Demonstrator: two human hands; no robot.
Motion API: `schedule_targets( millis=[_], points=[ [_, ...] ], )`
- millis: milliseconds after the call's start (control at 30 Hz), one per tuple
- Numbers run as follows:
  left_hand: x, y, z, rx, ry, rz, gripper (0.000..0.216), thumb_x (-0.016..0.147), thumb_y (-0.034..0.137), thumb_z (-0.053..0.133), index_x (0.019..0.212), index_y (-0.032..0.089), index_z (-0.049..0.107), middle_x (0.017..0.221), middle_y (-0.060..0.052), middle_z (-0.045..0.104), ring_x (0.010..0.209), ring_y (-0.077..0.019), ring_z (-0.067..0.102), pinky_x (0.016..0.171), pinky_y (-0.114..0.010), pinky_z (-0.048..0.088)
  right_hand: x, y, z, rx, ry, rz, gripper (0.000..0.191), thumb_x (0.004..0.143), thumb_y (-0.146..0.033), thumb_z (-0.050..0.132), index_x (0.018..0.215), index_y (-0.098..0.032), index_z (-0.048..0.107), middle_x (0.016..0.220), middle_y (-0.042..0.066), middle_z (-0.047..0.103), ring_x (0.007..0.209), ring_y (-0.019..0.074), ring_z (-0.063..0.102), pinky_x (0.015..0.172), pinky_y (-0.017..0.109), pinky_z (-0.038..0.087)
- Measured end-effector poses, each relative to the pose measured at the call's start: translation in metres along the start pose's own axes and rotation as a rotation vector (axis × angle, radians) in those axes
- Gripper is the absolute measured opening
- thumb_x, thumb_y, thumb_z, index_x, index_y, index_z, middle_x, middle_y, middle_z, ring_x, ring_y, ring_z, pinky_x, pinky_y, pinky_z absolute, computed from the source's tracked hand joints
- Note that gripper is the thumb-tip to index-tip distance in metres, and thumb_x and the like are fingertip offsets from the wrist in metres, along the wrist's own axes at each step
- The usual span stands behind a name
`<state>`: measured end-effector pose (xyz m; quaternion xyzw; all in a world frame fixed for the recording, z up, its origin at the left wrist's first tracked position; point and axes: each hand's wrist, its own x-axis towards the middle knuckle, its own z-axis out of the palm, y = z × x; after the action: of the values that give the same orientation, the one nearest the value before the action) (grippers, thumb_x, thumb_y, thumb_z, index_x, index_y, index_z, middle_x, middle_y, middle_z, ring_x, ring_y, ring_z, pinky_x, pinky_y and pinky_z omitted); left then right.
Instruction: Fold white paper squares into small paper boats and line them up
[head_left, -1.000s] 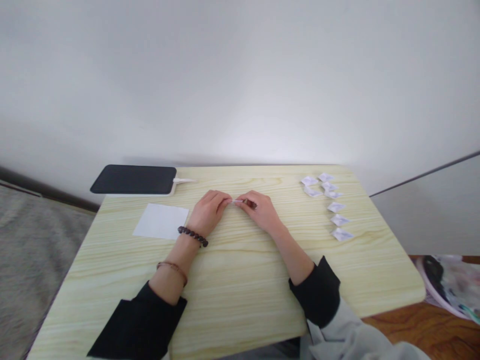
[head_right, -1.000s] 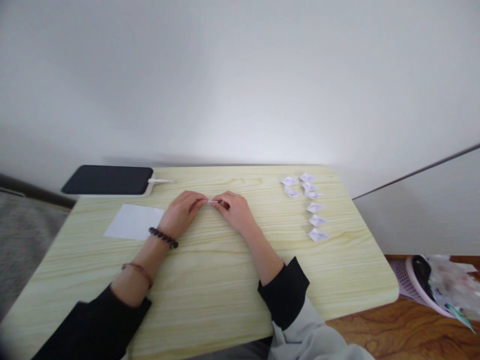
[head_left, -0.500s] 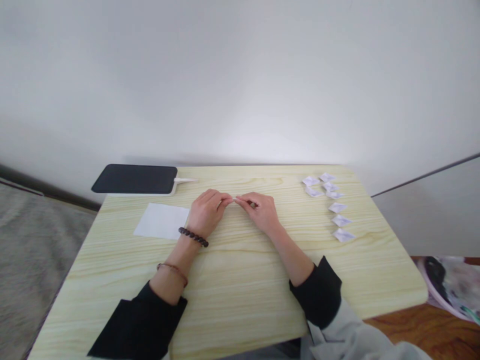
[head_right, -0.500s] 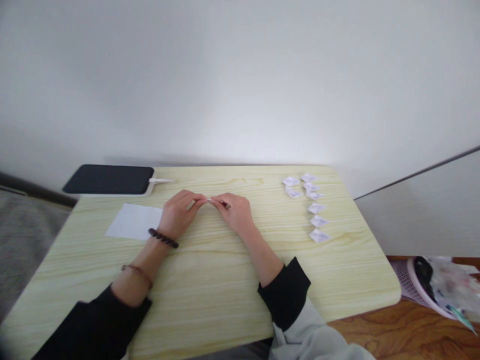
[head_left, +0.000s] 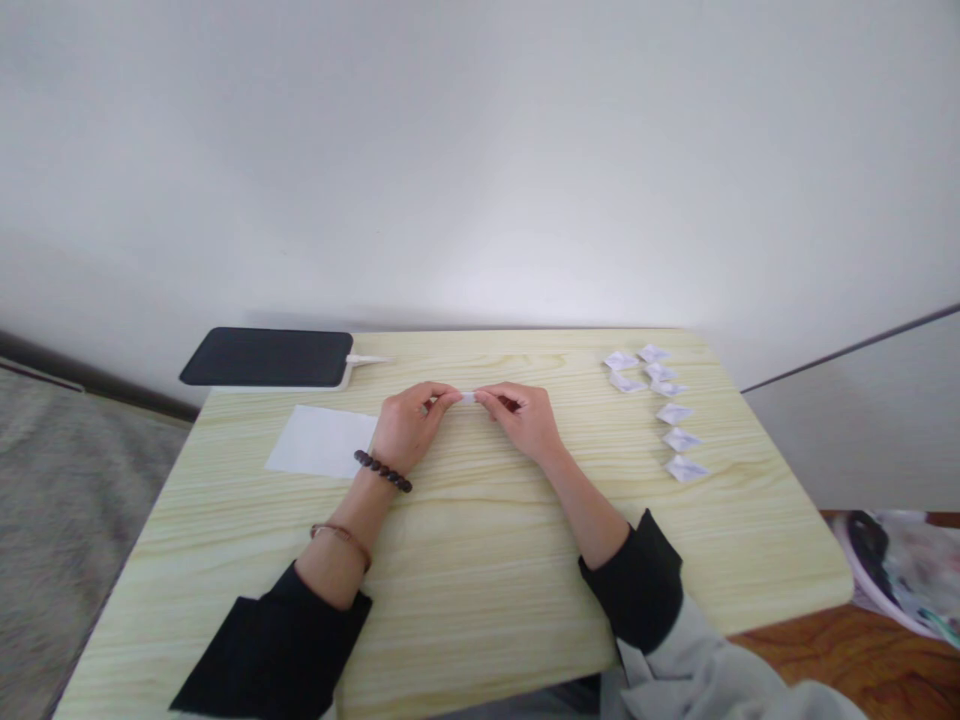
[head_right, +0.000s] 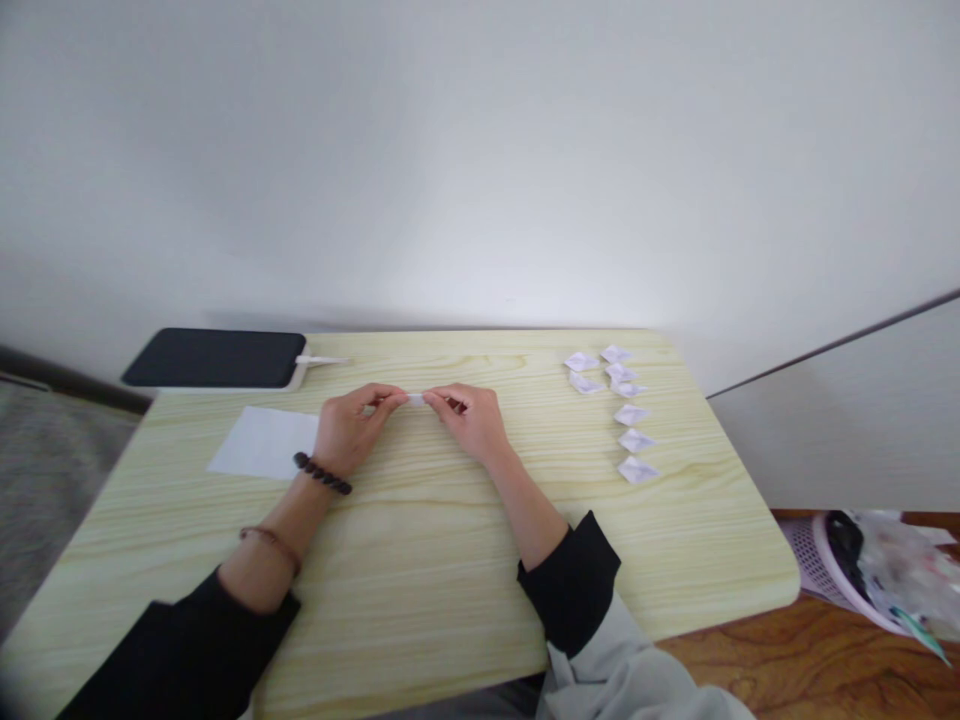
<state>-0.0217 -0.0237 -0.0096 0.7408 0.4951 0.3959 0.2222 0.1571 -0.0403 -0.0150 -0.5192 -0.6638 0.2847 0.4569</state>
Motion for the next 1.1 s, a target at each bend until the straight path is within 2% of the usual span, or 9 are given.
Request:
schedule_targets(
  millis=[133, 267, 433, 567, 733, 933, 1100],
  points=[
    [0.0003, -0.0001, -0.0002, -0.01, -0.054, -0.079, 0.023, 0.085, 0.036, 0.054, 0.08, 0.02, 0.069, 0.08, 0.001, 0.073, 0.07, -0.0144, 0.064, 0.069, -0.023, 0.05, -0.0003, -0.0001, 0.0002, -0.022, 0.001, -0.012, 0.021, 0.085, -0.033, 0.059, 0.081, -0.02, 0.075, 0.073, 0.003, 0.073, 0.057, 0.013, 0.062, 0.056, 0.023, 0.047],
    [0.0011, 0.0003, 0.0011, -0.122, -0.065, -0.167, 0.024, 0.082, 0.04, 0.056, 0.084, 0.019, 0.066, 0.084, -0.001, 0.072, 0.069, -0.0143, 0.064, 0.067, -0.024, 0.051, -0.0001, -0.0017, -0.001, -0.003, -0.023, 0.03, 0.023, 0.085, -0.035, 0.059, 0.079, -0.019, 0.074, 0.064, 0.002, 0.07, 0.053, 0.0118, 0.06, 0.053, 0.022, 0.045],
    [0.0011, -0.0024, 0.004, -0.221, -0.119, -0.155, 0.039, 0.072, 0.05, 0.068, 0.094, 0.018, 0.063, 0.082, -0.004, 0.072, 0.066, -0.0159, 0.064, 0.063, -0.027, 0.051, 0.0004, 0.0004, -0.0008, 0.073, -0.03, 0.041, 0.023, 0.083, -0.037, 0.061, 0.081, -0.018, 0.073, 0.059, 0.0, 0.067, 0.048, 0.0108, 0.056, 0.049, 0.022, 0.043],
    [0.0007, -0.0019, 0.0035, -0.182, -0.155, -0.12, 0.034, 0.077, 0.048, 0.064, 0.093, 0.018, 0.065, 0.076, -0.003, 0.071, 0.065, -0.0158, 0.063, 0.064, -0.027, 0.05, 0.0001, 0.0003, 0.0, 0.073, -0.018, 0.009, 0.023, 0.08, -0.04, 0.065, 0.079, -0.018, 0.073, 0.061, 0.001, 0.067, 0.048, 0.0099, 0.053, 0.049, 0.022, 0.042],
    [0.0002, 0.0028, 0.0003, -0.11, -0.152, -0.088, 0.025, 0.08, 0.042, 0.061, 0.086, 0.019, 0.068, 0.072, 0.0, 0.071, 0.062, -0.0145, 0.061, 0.062, -0.025, 0.048, -0.0013, -0.0017, -0.0011, 0.038, -0.054, -0.052, 0.026, 0.084, -0.041, 0.06, 0.077, -0.018, 0.07, 0.067, 0.002, 0.068, 0.052, 0.01, 0.054, 0.051, 0.022, 0.042],
    [-0.0007, 0.003, -0.001, -0.162, -0.174, -0.167, 0.021, 0.077, 0.039, 0.064, 0.074, 0.018, 0.068, 0.071, -0.001, 0.072, 0.066, -0.0163, 0.064, 0.062, -0.026, 0.049, -0.0015, -0.0023, -0.0022, 0.029, -0.09, -0.089, 0.028, 0.086, -0.042, 0.057, 0.074, -0.018, 0.066, 0.065, 0.001, 0.063, 0.054, 0.0102, 0.053, 0.052, 0.022, 0.042],
    [0.0013, 0.0061, -0.0033, -0.29, -0.205, -0.229, 0.026, 0.082, 0.04, 0.058, 0.086, 0.018, 0.07, 0.072, -0.002, 0.073, 0.071, -0.0182, 0.068, 0.069, -0.027, 0.053, -0.0014, 0.0, -0.0014, 0.085, -0.059, -0.026, 0.028, 0.085, -0.044, 0.058, 0.076, -0.019, 0.066, 0.066, 0.001, 0.064, 0.052, 0.0103, 0.054, 0.049, 0.022, 0.042]
  ],
)
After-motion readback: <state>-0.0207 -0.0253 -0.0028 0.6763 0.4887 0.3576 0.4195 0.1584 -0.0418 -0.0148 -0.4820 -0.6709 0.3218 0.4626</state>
